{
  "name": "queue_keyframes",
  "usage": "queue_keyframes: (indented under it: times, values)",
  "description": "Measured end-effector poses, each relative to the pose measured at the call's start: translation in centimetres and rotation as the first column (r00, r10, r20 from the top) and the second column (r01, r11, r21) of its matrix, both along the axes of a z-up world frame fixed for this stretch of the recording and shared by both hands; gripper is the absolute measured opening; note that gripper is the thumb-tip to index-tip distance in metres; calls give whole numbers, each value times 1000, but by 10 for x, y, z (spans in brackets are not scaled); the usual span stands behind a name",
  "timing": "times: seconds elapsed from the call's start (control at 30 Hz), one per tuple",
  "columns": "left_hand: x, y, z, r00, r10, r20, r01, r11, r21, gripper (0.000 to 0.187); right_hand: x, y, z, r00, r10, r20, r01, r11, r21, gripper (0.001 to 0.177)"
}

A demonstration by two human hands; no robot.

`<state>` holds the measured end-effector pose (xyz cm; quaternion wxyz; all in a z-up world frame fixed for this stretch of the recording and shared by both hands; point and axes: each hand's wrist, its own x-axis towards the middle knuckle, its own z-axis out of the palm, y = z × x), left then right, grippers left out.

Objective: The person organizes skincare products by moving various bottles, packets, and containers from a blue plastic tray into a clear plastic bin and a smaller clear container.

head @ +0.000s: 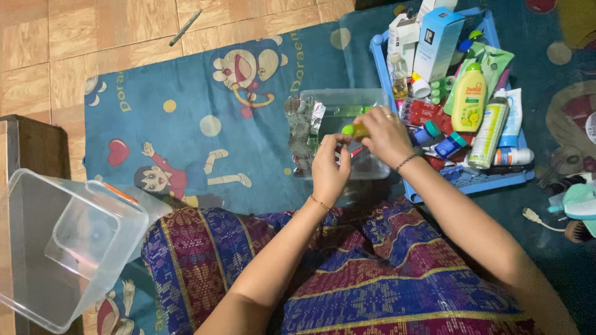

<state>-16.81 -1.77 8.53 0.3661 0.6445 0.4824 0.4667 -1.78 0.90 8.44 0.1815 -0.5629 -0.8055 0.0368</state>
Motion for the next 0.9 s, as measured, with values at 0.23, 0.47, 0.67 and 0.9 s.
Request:
queue_keyframes:
  times: [0.23,0.47,0.67,0.9]
  values:
    - [7,-2,14,994,-79,-77,91,981,170,41,3,-26,26,765,-397,-508,339,918,-206,40]
    - [23,-8,17,967,-172,-189,208,960,190,52,3,-54,18,524,-382,-762,298,920,-255,39]
    - [34,-7,10,953,-255,-165,285,940,190,50,21,-66,6,358,-419,-835,211,907,-364,38]
    - [49,-7,12,903,-429,4,429,902,51,49,52,-78,17,286,-368,-885,54,928,-368,41]
